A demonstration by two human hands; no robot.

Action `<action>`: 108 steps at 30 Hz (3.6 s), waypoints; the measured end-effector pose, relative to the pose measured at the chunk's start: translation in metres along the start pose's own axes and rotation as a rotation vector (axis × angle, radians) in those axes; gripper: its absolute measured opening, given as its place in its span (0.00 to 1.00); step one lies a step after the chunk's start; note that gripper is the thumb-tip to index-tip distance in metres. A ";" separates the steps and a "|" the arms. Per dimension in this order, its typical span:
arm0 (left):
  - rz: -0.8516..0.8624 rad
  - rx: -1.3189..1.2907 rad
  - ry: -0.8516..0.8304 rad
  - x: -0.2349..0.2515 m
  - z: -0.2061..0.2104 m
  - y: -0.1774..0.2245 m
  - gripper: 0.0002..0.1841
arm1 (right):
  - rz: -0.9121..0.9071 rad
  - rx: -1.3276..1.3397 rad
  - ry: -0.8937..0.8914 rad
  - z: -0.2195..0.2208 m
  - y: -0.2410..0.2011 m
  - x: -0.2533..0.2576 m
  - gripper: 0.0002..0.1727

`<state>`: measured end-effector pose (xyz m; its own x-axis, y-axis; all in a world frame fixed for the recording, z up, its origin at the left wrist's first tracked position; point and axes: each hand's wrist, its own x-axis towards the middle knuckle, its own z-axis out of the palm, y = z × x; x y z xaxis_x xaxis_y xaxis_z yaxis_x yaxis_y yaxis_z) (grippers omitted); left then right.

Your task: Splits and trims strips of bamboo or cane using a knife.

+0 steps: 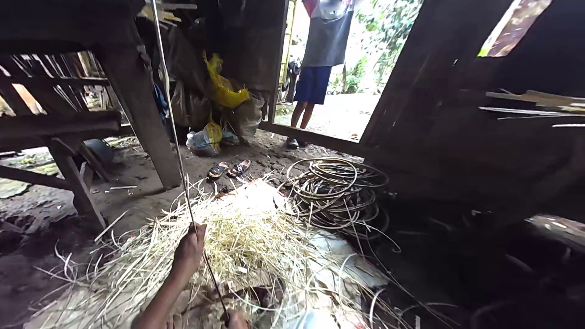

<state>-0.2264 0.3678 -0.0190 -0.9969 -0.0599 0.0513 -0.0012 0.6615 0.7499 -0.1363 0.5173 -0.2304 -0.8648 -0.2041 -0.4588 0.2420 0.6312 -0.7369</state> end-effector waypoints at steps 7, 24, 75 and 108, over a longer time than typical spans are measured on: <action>-0.032 -0.027 0.037 -0.019 -0.012 -0.016 0.28 | -0.014 -0.008 0.029 0.005 -0.002 -0.001 0.19; -0.081 -0.116 0.146 -0.075 0.034 -0.079 0.07 | -0.093 0.108 0.217 0.031 -0.024 -0.031 0.31; -0.017 -0.103 0.190 -0.094 0.047 -0.074 0.07 | -0.081 0.266 0.171 0.043 -0.012 -0.004 0.22; -0.034 -0.153 0.163 -0.090 0.045 -0.069 0.07 | 0.036 0.300 0.104 0.045 -0.006 0.000 0.19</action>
<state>-0.1397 0.3606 -0.1052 -0.9706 -0.2082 0.1208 -0.0102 0.5369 0.8436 -0.1182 0.4802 -0.2482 -0.8898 -0.0978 -0.4457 0.3794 0.3842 -0.8417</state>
